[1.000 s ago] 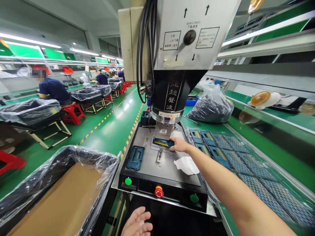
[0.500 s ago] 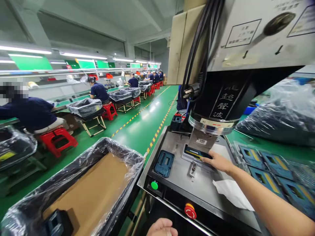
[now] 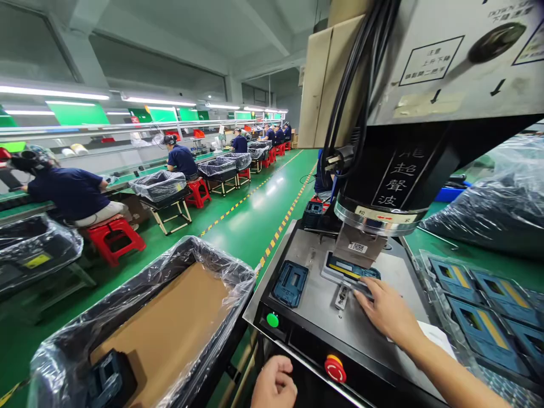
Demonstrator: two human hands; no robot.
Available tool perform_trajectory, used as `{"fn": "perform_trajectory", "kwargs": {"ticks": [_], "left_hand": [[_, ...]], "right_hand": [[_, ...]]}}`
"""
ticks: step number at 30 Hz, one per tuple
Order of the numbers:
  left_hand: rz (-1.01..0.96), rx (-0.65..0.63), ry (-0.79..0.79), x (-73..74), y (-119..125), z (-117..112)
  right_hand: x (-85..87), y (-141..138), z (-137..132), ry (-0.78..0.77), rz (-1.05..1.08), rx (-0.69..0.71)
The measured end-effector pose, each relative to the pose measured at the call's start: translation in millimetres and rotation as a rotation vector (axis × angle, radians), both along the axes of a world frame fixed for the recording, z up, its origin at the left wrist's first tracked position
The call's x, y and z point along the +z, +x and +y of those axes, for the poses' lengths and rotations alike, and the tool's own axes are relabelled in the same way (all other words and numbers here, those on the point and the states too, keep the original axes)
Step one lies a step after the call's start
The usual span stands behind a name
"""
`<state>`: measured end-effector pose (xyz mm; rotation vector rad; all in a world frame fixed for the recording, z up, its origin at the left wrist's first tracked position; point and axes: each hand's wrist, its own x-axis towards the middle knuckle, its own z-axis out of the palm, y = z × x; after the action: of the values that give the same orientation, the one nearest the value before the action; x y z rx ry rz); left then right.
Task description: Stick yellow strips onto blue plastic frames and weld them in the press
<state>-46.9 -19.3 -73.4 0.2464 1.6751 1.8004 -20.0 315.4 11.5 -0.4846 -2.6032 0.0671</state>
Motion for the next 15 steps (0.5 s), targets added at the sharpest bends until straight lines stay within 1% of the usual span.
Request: {"fn": "perform_trajectory", "kwargs": {"ticks": [4, 5, 7, 10, 11, 12, 13, 15], "left_hand": [[0.434, 0.085, -0.057, 30.1, -16, -12], [0.503, 0.097, -0.061, 37.1, -22, -12], [0.562, 0.112, -0.023, 48.3, -34, -8], [0.551, 0.127, 0.093, 57.8, -56, 4], [0.554, 0.12, 0.112, 59.4, -63, 8], [0.575, 0.108, 0.1, 60.3, -69, 12], [0.618, 0.087, 0.048, 60.6, -75, 15], [0.749, 0.02, -0.15, 60.3, -84, 20]], "right_hand": [[1.0, 51, -34, -0.053, -0.021, 0.139], [-1.3, 65, -38, -0.049, -0.026, 0.17], [-10.0, 91, -38, -0.025, -0.042, 0.203], [-34.4, 126, -22, 0.032, -0.062, 0.167], [-44.8, 136, -15, 0.058, -0.063, 0.145], [-55.5, 145, -7, 0.087, -0.056, 0.128], [-66.1, 153, 0, 0.114, -0.051, 0.119], [-84.9, 165, 12, 0.151, -0.056, 0.129]]}}
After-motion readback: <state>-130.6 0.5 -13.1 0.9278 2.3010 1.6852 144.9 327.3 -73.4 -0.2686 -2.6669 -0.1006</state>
